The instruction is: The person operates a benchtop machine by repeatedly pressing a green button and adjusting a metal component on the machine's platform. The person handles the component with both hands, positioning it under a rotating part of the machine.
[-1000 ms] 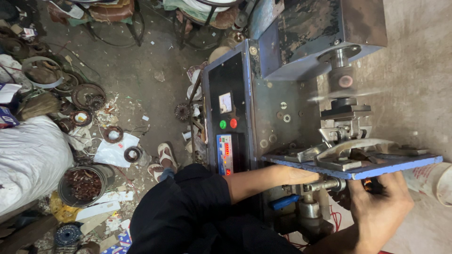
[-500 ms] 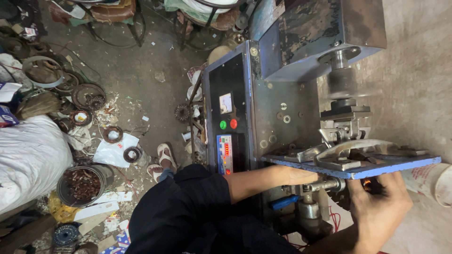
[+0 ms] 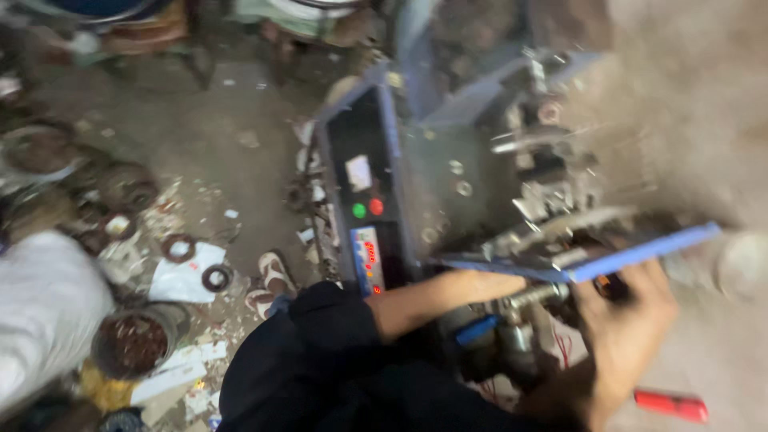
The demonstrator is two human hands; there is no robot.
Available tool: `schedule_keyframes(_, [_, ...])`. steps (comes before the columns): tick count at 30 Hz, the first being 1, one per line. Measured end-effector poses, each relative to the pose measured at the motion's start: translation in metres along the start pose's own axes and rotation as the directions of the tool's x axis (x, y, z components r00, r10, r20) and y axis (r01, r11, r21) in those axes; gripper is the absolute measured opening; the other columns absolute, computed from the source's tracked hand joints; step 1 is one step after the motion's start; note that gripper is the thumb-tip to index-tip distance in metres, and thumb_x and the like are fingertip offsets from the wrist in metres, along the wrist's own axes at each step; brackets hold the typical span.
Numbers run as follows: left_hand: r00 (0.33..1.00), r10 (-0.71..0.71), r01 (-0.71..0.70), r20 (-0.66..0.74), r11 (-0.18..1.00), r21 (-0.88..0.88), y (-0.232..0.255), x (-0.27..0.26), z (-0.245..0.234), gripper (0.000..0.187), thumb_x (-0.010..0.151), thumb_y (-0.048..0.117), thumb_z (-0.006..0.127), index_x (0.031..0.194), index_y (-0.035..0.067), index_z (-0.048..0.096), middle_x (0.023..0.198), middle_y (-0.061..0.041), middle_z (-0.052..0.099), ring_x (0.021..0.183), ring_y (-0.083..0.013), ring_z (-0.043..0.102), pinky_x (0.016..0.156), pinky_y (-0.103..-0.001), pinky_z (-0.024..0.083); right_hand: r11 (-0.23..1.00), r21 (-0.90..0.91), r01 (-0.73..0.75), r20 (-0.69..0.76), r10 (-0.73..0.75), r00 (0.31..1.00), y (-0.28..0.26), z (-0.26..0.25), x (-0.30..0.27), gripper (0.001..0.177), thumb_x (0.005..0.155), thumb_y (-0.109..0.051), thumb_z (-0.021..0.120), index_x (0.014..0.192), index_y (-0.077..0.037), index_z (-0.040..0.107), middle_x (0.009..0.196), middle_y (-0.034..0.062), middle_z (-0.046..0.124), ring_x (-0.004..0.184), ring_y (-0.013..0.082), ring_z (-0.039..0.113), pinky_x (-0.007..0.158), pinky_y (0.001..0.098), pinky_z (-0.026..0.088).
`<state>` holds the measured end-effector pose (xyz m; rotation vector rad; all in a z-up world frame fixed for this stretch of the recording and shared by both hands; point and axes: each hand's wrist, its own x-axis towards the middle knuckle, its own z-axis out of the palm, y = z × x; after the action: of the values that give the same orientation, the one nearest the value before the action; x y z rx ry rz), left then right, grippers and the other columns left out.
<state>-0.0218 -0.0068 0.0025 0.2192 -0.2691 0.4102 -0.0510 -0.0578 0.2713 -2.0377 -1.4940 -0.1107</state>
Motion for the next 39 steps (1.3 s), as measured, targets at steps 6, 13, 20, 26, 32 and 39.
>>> schedule_keyframes(6, [0.989,0.017,0.045,-0.146,0.912,0.409,0.029,-0.032,0.032,0.041,0.111,0.023,0.053,0.145,0.001,0.054,0.135,-0.009,0.063,0.122,-0.0196,0.061,0.104,-0.039,0.055,0.998,0.027,-0.057,-0.026,0.058,0.998,0.000,0.004,0.001,0.026,0.082,0.003,0.080,0.106,-0.005,0.076,0.113,0.0107,0.070,0.102,0.0228,0.070,0.090,0.0313,0.054])
schedule_keyframes(13, [0.907,-0.400,0.344,-0.130,0.526,0.777,0.126,-0.097,0.134,0.045,0.109,0.026,0.054,0.150,0.006,0.049,0.132,-0.012,0.067,0.124,-0.0217,0.065,0.104,-0.034,0.052,0.993,0.035,-0.110,0.002,0.110,0.994,-0.016,-0.003,0.010,0.025,0.080,0.004,0.079,0.104,-0.005,0.077,0.114,0.0101,0.071,0.102,0.0238,0.071,0.088,0.0319,0.054])
schedule_keyframes(20, [0.999,-0.020,-0.042,0.043,0.075,0.996,0.230,-0.118,0.250,0.022,0.103,0.027,0.066,0.118,0.012,0.074,0.110,-0.005,0.078,0.104,-0.0221,0.078,0.095,-0.034,0.060,0.991,0.036,-0.126,0.000,0.126,0.992,-0.014,-0.004,0.009,0.027,0.080,0.003,0.081,0.106,-0.005,0.077,0.114,0.0101,0.072,0.103,0.0246,0.071,0.089,0.0331,0.054])
schedule_keyframes(26, [0.801,0.442,-0.327,0.405,-0.243,0.913,0.258,-0.048,0.232,0.027,0.116,0.021,0.057,0.126,-0.002,0.065,0.136,-0.017,0.062,0.133,-0.0304,0.060,0.116,-0.039,0.047,0.993,0.047,-0.113,-0.017,0.114,0.993,-0.019,-0.005,0.012,0.023,0.082,0.000,0.081,0.104,-0.005,0.076,0.115,0.0104,0.072,0.098,0.0238,0.071,0.085,0.0320,0.054])
schedule_keyframes(32, [0.710,0.681,-0.626,0.177,0.496,0.602,0.236,-0.034,0.121,0.038,0.109,0.031,0.054,0.085,0.002,0.062,0.104,-0.017,0.072,0.110,-0.0297,0.069,0.112,-0.044,0.053,0.985,0.107,-0.131,0.003,0.132,0.991,-0.012,-0.005,0.010,0.023,0.082,-0.001,0.081,0.104,-0.005,0.076,0.112,0.0092,0.072,0.095,0.0224,0.071,0.082,0.0304,0.054])
schedule_keyframes(39, [0.627,0.771,-0.244,0.110,0.060,0.968,0.232,-0.028,0.101,0.039,0.112,0.036,0.049,0.115,-0.002,0.058,0.111,-0.008,0.063,0.108,-0.0189,0.058,0.105,-0.035,0.047,0.992,0.111,-0.065,-0.011,0.067,0.998,-0.004,-0.006,0.007,0.025,0.083,-0.001,0.079,0.108,-0.004,0.075,0.113,0.0097,0.071,0.094,0.0227,0.071,0.082,0.0308,0.054])
